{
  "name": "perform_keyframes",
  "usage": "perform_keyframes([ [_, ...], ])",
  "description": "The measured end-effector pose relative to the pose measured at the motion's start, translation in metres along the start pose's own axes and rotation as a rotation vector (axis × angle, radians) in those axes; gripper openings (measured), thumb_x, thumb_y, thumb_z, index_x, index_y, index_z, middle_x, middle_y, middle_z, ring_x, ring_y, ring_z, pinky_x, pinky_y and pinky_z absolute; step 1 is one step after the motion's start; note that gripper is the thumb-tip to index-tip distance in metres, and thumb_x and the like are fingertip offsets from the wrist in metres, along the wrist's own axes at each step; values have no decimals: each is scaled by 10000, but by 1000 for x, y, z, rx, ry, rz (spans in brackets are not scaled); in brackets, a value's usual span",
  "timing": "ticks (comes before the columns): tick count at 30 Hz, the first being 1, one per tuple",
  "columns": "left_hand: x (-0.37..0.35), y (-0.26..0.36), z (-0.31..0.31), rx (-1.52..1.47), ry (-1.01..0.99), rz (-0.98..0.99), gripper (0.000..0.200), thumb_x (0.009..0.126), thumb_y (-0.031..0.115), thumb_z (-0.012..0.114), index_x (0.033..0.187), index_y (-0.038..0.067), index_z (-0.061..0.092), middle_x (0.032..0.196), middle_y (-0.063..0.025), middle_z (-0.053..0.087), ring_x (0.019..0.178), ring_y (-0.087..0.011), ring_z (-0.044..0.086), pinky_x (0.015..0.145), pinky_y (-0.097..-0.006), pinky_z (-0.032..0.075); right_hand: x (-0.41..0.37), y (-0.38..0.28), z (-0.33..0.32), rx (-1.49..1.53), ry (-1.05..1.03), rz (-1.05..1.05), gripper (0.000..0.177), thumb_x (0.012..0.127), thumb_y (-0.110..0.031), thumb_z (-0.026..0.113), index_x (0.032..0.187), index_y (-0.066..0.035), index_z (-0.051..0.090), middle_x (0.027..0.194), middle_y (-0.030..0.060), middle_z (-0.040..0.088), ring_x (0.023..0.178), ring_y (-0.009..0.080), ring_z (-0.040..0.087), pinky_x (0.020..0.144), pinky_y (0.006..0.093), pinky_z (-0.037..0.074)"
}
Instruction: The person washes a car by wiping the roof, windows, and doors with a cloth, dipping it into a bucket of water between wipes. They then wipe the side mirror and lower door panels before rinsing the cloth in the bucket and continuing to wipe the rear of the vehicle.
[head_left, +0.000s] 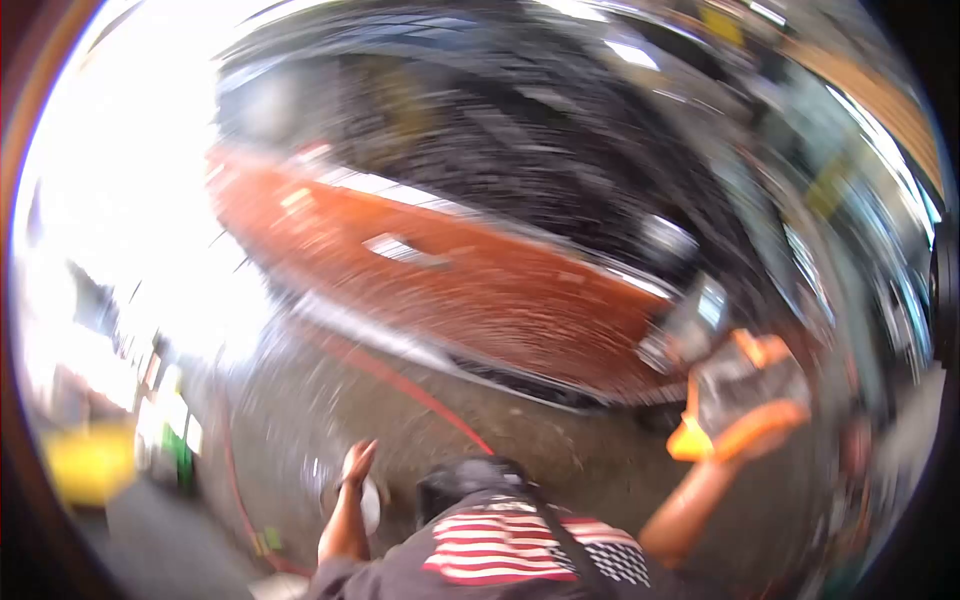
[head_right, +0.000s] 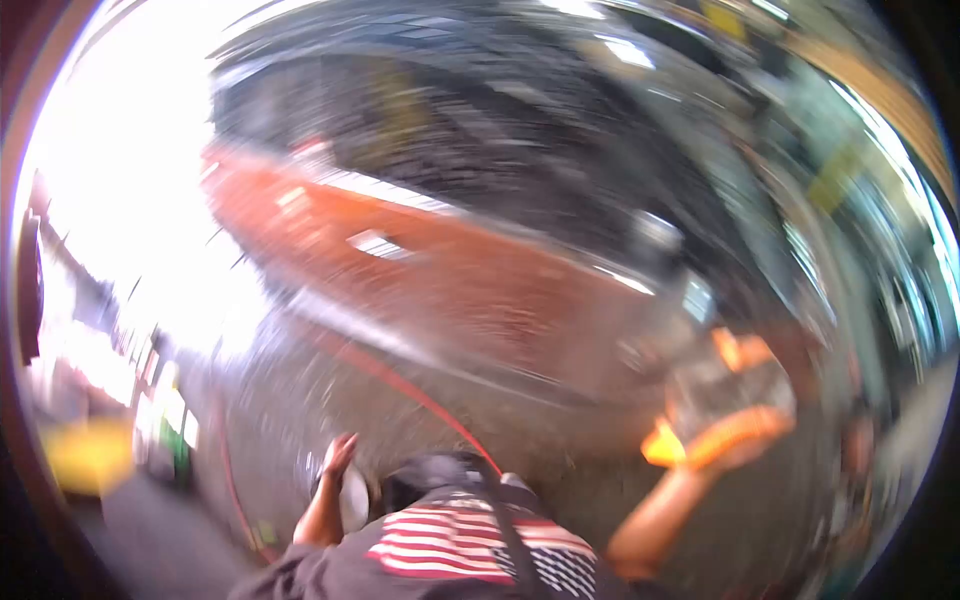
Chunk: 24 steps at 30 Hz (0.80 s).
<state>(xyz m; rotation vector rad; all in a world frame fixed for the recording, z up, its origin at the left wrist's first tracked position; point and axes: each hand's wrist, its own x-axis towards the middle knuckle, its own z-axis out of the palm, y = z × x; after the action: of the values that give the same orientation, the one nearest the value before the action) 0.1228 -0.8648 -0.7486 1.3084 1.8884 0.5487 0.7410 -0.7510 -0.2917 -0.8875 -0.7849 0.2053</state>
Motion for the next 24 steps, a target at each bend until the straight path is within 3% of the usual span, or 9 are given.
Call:
perform_keyframes([
  [3,-89,249,-56,-427,16,-150,751,884,509,627,1416,18,429,1323,-164,576,1221,-242,550,1025,-346,429,-5,46,34,-71,-257,-11,572,946,-445,432,1333,-27,479,1304,124,538,1116,264,569,958,424,466],
  [7,-143,366,-46,-783,26,481,1075,726,481,805,1518,78,200,1546,-163,283,1435,-276,244,1146,-434,279,-79,84,99,100,-656,125,554,951,-425,429,1314,-11,498,1282,128,557,1100,258,583,946,419,476],
  [9,-154,382,-25,-684,286,760,1081,662,492,845,1478,51,288,1497,-141,378,1384,-247,335,1120,-391,322,-122,82,124,251,-853,272,546,953,-415,428,1305,-4,507,1272,130,566,1092,255,589,941,417,481],
  [11,-171,365,-14,-827,217,662,888,712,426,840,1396,36,430,1383,-108,520,1269,-197,461,1076,-359,369,-165,76,155,408,-1061,510,539,956,-404,426,1295,4,516,1261,132,576,1084,253,596,935,414,486],
  [15,-255,315,-6,-1164,695,249,530,851,343,738,1248,29,583,1209,-93,639,1075,-205,591,964,-348,454,-255,43,195,838,-1700,1518,612,958,-480,398,1318,7,484,1333,148,527,1189,276,523,1018,442,404],
  [17,-250,212,33,-458,985,1,589,868,435,687,1217,-27,578,1189,-165,632,1047,-272,612,942,-368,467,-298,15,181,946,-1991,1969,802,914,-653,412,1395,-12,399,1467,166,413,1359,323,371,1127,500,274],
  [19,-283,179,39,-254,1146,-199,651,870,487,658,1180,-78,565,1160,-220,623,1041,-318,614,935,-381,464,-353,15,156,574,-2069,2111,768,908,-625,478,1420,-60,387,1360,139,525,1237,289,515,1003,527,435],
  [21,-352,192,25,-415,1224,-329,652,871,475,649,1176,-91,543,1144,-259,608,1068,-350,596,945,-388,445,-407,24,127,203,-2406,1413,358,895,-229,638,1204,-71,554,1000,51,629,727,146,622,571,325,581],
  [24,-444,225,-4,-599,1227,-288,575,869,402,662,1209,-45,536,1150,-260,606,1098,-349,585,951,-389,433,-475,16,109,361,-2492,1356,222,899,-160,612,1107,-91,576,934,44,635,767,155,624,588,306,561],
])
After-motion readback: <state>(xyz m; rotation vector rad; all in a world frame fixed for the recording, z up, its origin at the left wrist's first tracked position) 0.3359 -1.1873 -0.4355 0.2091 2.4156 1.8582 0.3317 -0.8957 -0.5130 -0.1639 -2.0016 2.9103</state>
